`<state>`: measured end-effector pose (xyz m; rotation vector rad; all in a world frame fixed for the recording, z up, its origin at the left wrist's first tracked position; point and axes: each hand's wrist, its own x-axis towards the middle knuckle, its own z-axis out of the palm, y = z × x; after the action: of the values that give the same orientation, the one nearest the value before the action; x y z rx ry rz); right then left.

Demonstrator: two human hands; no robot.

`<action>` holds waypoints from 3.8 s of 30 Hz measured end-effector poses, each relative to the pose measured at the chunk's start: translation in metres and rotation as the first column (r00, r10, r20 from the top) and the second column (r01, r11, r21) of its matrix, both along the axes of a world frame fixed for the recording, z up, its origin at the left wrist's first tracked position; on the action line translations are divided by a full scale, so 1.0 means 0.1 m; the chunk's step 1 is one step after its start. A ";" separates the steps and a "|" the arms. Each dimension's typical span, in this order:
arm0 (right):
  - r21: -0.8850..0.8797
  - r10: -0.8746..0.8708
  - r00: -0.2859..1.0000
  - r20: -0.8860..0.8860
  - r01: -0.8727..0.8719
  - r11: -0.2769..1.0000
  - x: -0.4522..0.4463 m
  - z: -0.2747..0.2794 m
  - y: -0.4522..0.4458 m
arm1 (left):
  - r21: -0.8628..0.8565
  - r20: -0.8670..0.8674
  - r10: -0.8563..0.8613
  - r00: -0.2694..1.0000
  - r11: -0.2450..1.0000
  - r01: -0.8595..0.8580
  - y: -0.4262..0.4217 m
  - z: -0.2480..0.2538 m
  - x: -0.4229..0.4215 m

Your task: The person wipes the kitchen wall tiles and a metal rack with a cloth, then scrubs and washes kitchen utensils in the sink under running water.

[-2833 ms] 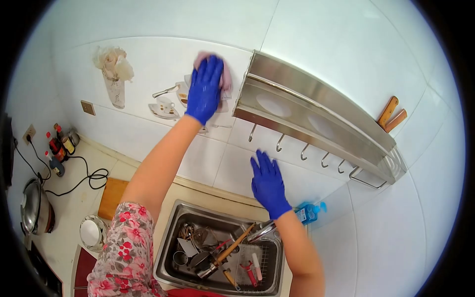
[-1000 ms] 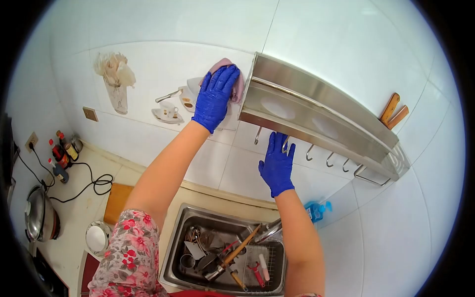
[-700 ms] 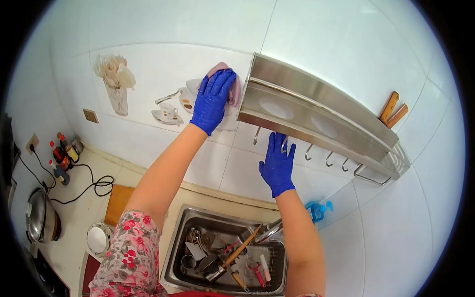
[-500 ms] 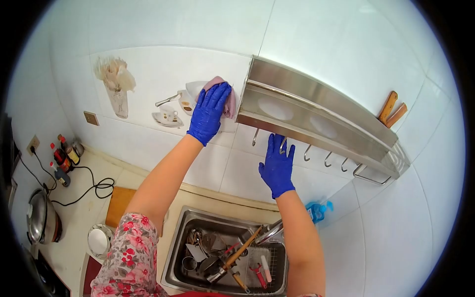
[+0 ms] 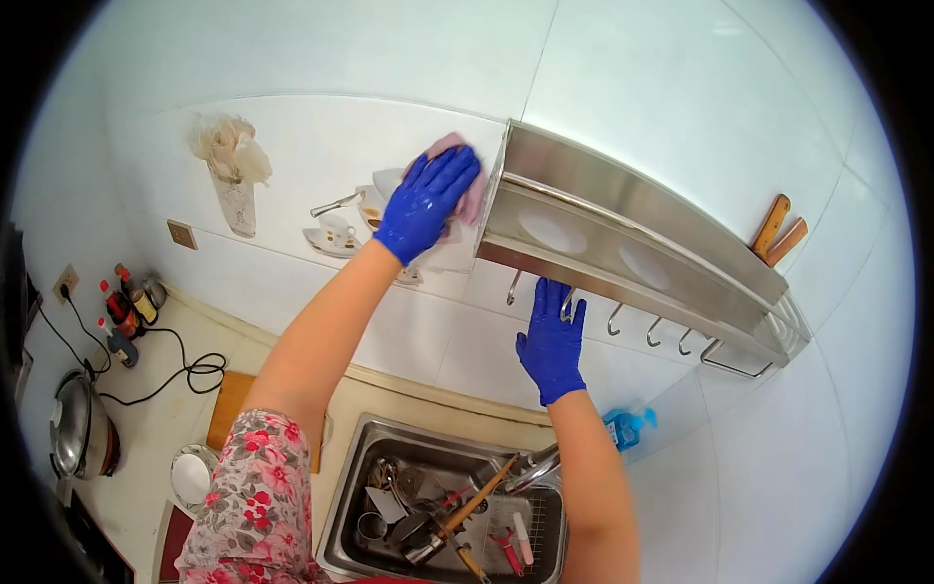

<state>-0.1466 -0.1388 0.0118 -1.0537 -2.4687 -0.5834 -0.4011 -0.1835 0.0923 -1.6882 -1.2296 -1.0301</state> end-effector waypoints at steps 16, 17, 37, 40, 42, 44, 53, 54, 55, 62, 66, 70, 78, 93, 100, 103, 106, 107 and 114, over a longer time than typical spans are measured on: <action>-0.008 -0.034 0.999 0.020 0.034 0.999 0.03 0.07 -0.06 | -0.183 0.228 0.202 0.952 0.970 -0.162 -0.15 -0.87 -0.08; -0.029 0.027 0.999 -0.027 -0.027 0.999 0.07 0.06 -0.06 | -0.190 0.160 0.223 0.962 0.963 -0.192 -0.17 -0.99 -0.12; -0.112 0.311 0.883 -0.351 -0.370 0.922 0.00 0.05 -0.55 | 0.285 0.267 -0.022 0.964 0.957 -0.057 0.12 -0.31 0.33; -0.159 0.308 0.879 -0.365 -0.385 0.909 -0.13 0.08 -0.56 | 0.168 0.215 0.043 0.976 0.982 -0.081 0.06 -0.56 0.30; -0.088 0.357 0.879 -0.316 -0.402 0.912 -0.23 0.08 -0.51 | 0.128 0.173 0.059 0.983 0.988 -0.082 0.02 -0.69 0.25; -0.073 0.363 0.888 -0.283 -0.397 0.915 -0.35 0.14 -0.48 | 0.050 0.087 0.148 0.985 0.987 -0.152 -0.03 -0.78 0.21; 0.204 0.189 0.977 -0.098 -0.166 0.965 -0.67 0.20 -0.15 | 0.051 0.189 0.225 0.956 0.970 -0.239 -0.01 -0.27 0.14; 0.227 0.177 0.980 -0.091 -0.153 0.962 -0.67 0.19 -0.14 | 0.097 0.179 0.211 0.961 0.968 -0.230 0.03 -0.15 0.07; 0.250 0.166 0.982 -0.086 -0.140 0.958 -0.67 0.17 -0.14 | 0.130 0.204 0.210 0.956 0.962 -0.239 0.04 -0.04 0.06; 0.166 0.197 0.967 -0.163 -0.170 0.971 -0.73 0.10 -0.15 | 0.073 0.234 0.140 0.962 0.984 -0.161 -0.03 -0.43 -0.01; 0.202 0.136 0.981 -0.136 -0.107 0.974 -0.77 0.11 -0.15 | -0.075 0.156 0.250 0.956 0.968 -0.241 -0.25 -0.62 -0.19; 0.199 0.109 0.988 -0.111 -0.086 0.976 -0.75 0.11 -0.14 | 0.017 0.233 0.229 0.945 0.971 -0.240 -0.29 -0.31 -0.34; 0.178 0.092 0.991 -0.092 -0.075 0.981 -0.75 0.12 -0.17 | 0.116 0.295 0.226 0.928 0.956 -0.270 -0.36 -0.27 -0.55; 0.214 0.023 0.997 -0.077 -0.006 0.977 -0.80 0.13 -0.20 | 0.198 0.470 0.113 0.875 0.953 -0.229 -0.48 -0.10 -0.85; 0.135 -0.002 0.996 -0.086 0.014 0.991 -0.84 0.12 -0.20 | 0.185 0.661 -0.140 0.737 0.982 0.020 -0.30 -0.61 -0.66; 0.103 -0.022 0.996 -0.086 0.031 0.994 -0.86 0.16 -0.24 | 0.108 0.376 0.188 0.907 0.964 -0.245 -0.38 -0.77 -0.69; 0.084 -0.026 0.995 -0.097 0.034 0.996 -0.88 0.16 -0.26 | 0.027 0.318 0.220 0.922 0.970 -0.240 -0.51 -0.66 -0.74; 0.081 -0.025 0.993 -0.118 0.035 0.996 -0.89 0.14 -0.27 | 0.020 0.315 0.225 0.922 0.970 -0.244 -0.55 -0.60 -0.76; -0.073 0.000 0.964 -0.265 -0.020 0.997 -1.06 0.19 -0.38 | 0.155 0.389 0.207 0.898 0.946 -0.285 -0.56 0.05 -1.01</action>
<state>-0.2526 -0.1768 0.0309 -1.0712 -2.2741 -0.3246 -0.5021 -0.2395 0.0972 -1.1714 -1.4727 -1.3037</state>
